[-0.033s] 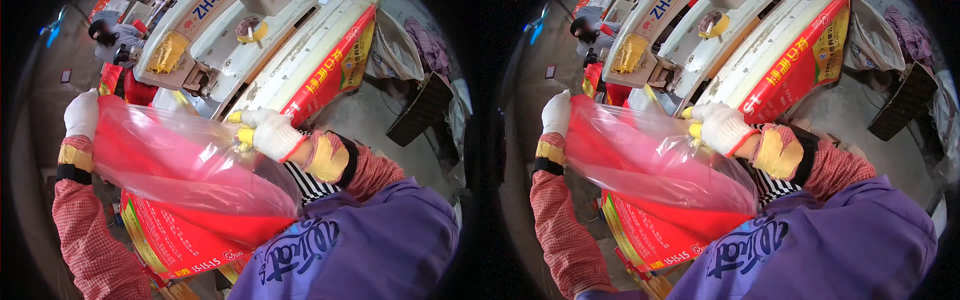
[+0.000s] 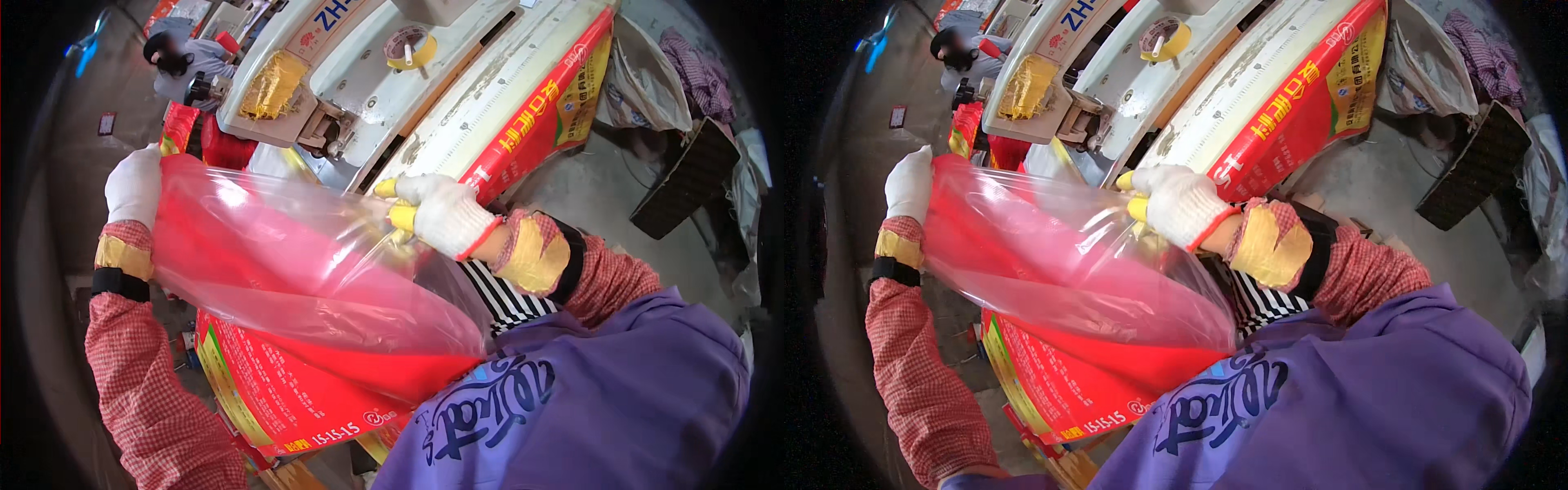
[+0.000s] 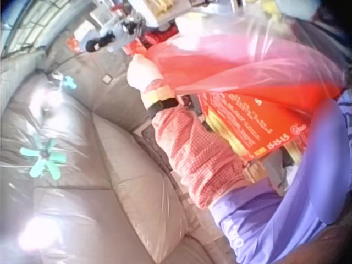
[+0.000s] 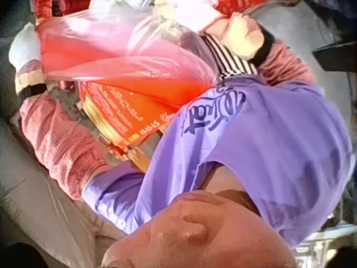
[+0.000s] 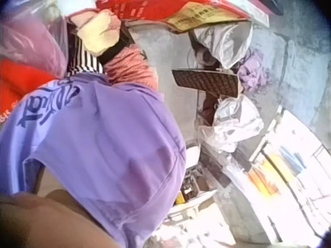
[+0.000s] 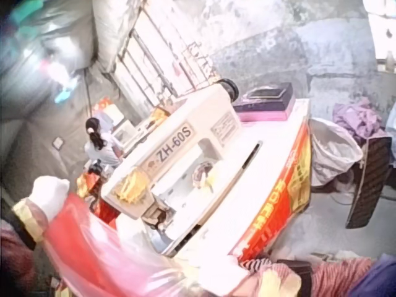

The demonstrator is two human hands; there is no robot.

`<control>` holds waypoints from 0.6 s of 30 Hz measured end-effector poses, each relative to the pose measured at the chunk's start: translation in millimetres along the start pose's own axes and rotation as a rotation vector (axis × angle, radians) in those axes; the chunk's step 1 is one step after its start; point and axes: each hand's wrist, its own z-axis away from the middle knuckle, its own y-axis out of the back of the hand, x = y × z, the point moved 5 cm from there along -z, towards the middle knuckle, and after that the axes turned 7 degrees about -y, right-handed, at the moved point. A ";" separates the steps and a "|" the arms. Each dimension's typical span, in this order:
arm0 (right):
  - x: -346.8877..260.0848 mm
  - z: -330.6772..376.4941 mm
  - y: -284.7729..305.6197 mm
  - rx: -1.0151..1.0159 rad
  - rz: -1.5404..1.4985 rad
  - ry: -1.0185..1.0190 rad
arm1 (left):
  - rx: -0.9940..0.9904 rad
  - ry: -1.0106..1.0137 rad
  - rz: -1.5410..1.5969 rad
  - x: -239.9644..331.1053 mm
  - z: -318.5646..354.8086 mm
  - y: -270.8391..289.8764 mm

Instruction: The person sews a plastic liner into a red woven bag using a sewing machine, then folds the finished bag and places it onto a stack. This process is repeated for several bags and liners.

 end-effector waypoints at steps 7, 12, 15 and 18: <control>-49.4 22.5 -11.9 0.127 0.642 0.158 | 0.021 -0.001 0.007 -4.5 -0.6 -14.9; -45.3 55.4 -64.5 -0.242 -0.058 0.023 | 0.000 0.011 -0.005 -5.6 1.4 -12.3; -0.7 21.8 -67.7 -0.089 0.393 -0.044 | 0.000 0.001 -0.013 -8.2 0.5 -8.9; -0.6 -7.9 -69.4 -0.229 0.665 -0.201 | -0.043 -0.035 -0.051 -8.7 5.6 -4.2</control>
